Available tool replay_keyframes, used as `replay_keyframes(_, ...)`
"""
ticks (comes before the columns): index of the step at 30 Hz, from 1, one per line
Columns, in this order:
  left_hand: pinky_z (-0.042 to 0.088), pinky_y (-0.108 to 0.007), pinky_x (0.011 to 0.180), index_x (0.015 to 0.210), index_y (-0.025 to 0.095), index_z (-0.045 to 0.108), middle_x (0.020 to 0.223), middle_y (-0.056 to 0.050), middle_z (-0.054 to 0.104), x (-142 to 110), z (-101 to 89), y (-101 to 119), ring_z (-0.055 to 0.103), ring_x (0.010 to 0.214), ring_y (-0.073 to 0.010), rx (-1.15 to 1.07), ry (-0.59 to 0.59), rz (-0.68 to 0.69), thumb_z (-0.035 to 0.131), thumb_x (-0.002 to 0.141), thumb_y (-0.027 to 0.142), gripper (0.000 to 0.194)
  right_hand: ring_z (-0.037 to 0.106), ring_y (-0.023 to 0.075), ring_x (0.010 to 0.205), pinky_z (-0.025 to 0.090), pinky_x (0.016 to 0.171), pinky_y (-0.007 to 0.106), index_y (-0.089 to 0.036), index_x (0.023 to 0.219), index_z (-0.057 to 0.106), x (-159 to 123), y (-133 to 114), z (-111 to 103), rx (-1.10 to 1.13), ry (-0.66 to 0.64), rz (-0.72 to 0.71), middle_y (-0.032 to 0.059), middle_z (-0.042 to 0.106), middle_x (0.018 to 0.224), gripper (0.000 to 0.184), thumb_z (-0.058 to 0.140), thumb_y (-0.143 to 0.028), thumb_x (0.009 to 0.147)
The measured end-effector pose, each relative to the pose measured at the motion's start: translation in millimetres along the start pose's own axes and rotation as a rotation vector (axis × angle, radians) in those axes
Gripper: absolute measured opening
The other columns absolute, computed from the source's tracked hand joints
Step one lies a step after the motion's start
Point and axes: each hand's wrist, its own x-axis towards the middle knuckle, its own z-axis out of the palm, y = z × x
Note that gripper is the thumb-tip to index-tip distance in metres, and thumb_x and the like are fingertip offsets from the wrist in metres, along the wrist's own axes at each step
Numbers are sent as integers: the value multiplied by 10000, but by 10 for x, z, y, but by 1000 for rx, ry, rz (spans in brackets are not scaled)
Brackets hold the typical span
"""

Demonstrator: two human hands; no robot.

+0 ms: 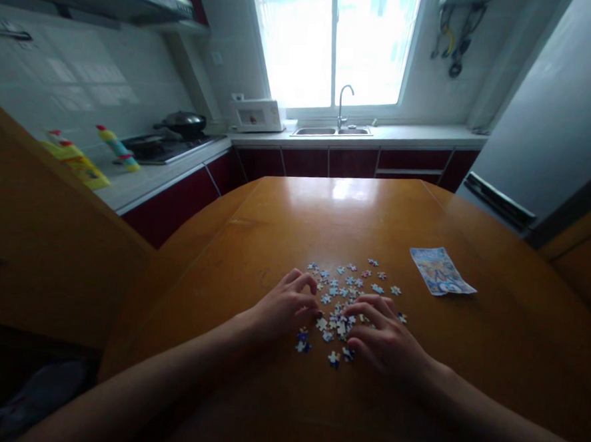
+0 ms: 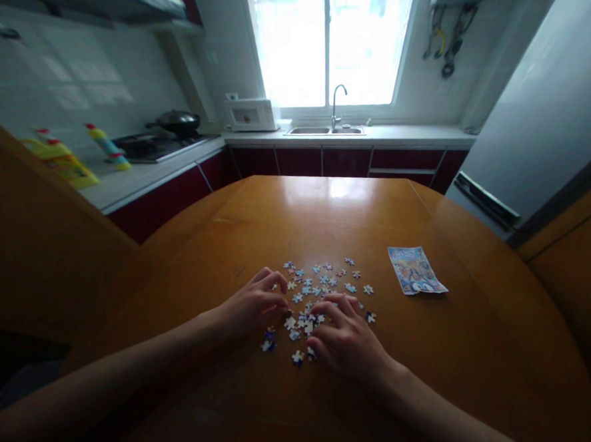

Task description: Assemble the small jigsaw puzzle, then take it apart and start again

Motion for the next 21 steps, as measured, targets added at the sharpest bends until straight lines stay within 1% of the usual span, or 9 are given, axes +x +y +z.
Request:
replay_keyframes(3, 459, -381, 943, 898, 233, 743, 1094, -59, 570, 69, 8, -33, 467, 1041, -219, -18, 28, -71, 704, 906, 297, 75, 489, 281, 1189, 397, 995, 488, -211, 860, 688, -1, 6, 2, 8, 6, 4, 68, 671, 1156, 130, 592, -233, 945)
replay_keyframes(5, 459, -377, 935, 942, 239, 744, 1067, -57, 565, 76, 24, -49, 470, 1021, -215, -22, 49, -81, 720, 894, 309, 88, 489, 280, 1185, 397, 989, 485, -208, 867, 688, -3, 3, 13, 10, 13, 7, 66, 672, 1152, 124, 594, -229, 945)
replay_keyframes(7, 455, -364, 939, 978, 270, 757, 1074, -53, 559, 46, 45, -55, 468, 1028, -211, -29, 41, -30, 720, 896, 332, 109, 492, 277, 1177, 399, 982, 481, -210, 882, 693, -5, 0, 28, 10, 30, 11, 64, 675, 1140, 125, 588, -224, 950)
replay_keyframes(9, 447, -360, 953, 1012, 329, 766, 1106, -44, 557, -3, 68, -46, 463, 1047, -211, -18, 8, 44, 723, 890, 352, 131, 495, 274, 1166, 402, 977, 478, -212, 890, 697, -3, 2, 42, 4, 48, 17, 63, 678, 1127, 132, 582, -220, 954)
replay_keyframes(11, 444, -362, 961, 1056, 367, 758, 1131, -38, 559, -42, 85, -25, 460, 1059, -214, 8, -14, 81, 729, 882, 353, 177, 496, 272, 1160, 405, 974, 476, -212, 877, 696, 3, 5, 47, -5, 55, 25, 61, 679, 1121, 141, 579, -218, 956)
replay_keyframes(13, 448, -357, 953, 1044, 351, 761, 1130, -41, 564, -53, 89, 3, 460, 1058, -216, 16, -19, 83, 738, 874, 347, 171, 495, 272, 1155, 411, 970, 473, -207, 856, 693, 12, 5, 44, -11, 53, 35, 63, 678, 1116, 154, 577, -215, 956)
replay_keyframes(16, 453, -329, 920, 937, 285, 770, 1087, -50, 575, -41, 55, 36, 461, 1043, -213, 1, 24, 89, 742, 873, 313, 75, 489, 275, 1165, 417, 976, 474, -210, 879, 703, 14, -1, 41, -28, 36, 71, 71, 672, 1131, 149, 575, -214, 955)
replay_keyframes(19, 443, -307, 879, 876, 265, 763, 1064, -48, 593, -58, -21, 34, 462, 1006, -206, 34, 78, 153, 731, 885, 296, 45, 461, 287, 1216, 410, 1007, 496, -248, 1015, 720, -7, -2, 63, -57, -27, 105, 70, 647, 1216, 142, 595, -230, 949)
replay_keyframes(21, 433, -312, 877, 875, 274, 761, 1071, -43, 602, -96, -74, 15, 460, 988, -204, 63, 67, 210, 732, 884, 323, 58, 442, 298, 1249, 401, 1026, 514, -280, 1092, 716, -23, 4, 89, -71, -68, 107, 63, 624, 1272, 186, 619, -244, 938)
